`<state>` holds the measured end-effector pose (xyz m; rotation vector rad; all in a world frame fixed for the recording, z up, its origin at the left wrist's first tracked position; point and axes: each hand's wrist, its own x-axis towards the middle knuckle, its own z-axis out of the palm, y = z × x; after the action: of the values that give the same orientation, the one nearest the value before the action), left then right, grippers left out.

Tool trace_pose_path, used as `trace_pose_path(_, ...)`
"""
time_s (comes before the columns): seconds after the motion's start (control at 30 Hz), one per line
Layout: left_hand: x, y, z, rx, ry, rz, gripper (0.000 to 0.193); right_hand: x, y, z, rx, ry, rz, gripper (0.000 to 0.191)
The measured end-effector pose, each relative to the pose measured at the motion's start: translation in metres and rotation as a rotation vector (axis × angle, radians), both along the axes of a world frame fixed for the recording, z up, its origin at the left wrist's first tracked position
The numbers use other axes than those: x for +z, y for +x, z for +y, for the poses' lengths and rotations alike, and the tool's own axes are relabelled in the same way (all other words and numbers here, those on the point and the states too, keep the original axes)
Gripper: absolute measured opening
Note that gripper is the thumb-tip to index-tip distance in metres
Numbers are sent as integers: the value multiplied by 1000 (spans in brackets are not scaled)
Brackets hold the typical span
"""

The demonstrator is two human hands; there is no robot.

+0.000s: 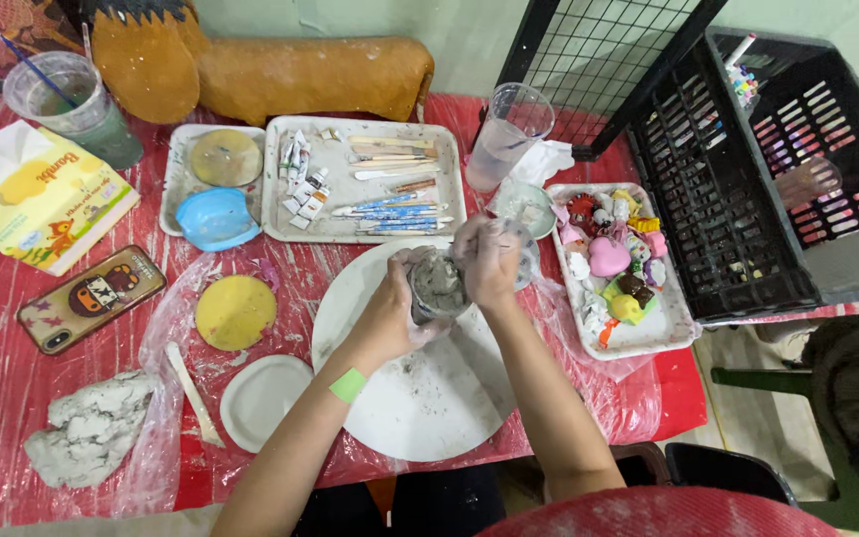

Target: The person shapes a small clay piece by hand on a round white bat, pressing and smoothing it with their fingers. They dip their fingers into a small bowl of water or slip, rotate the clay piece, and use a small wooden stick tool to refine its surface.

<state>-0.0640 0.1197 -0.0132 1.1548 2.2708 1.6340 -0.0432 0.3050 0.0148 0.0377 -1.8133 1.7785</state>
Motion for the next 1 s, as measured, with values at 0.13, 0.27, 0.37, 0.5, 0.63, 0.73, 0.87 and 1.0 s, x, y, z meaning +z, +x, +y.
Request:
trace_pose_path(0.13,-1,1,0,-12,14,-8,118,0,-6,-6,19,-19,-12,58)
trace_pose_path(0.27,1,-1,1,-13,18,-24,118,-3,-10,6,23,-190,-1,49)
trace_pose_path(0.37,2,-1,1,-14,18,15,117,-15,-13,11,-15,-58,-1,48)
trace_pose_path(0.5,-4,1,0,-32,-1,-30,113,-26,-11,9,-471,933,211,52)
trace_pose_path(0.63,-12,-4,-2,-87,78,-26,120,-25,-3,13,-130,279,-3,49)
trace_pose_path(0.73,-16,-4,0,-74,167,191,135,-11,3,14,-142,436,-58,52)
trace_pose_path(0.87,-11,0,-1,-34,50,-37,120,9,4,22,7,-50,35,52)
trace_pose_path(1.0,-1,1,-1,-21,66,-62,115,9,4,22,65,-241,0,50)
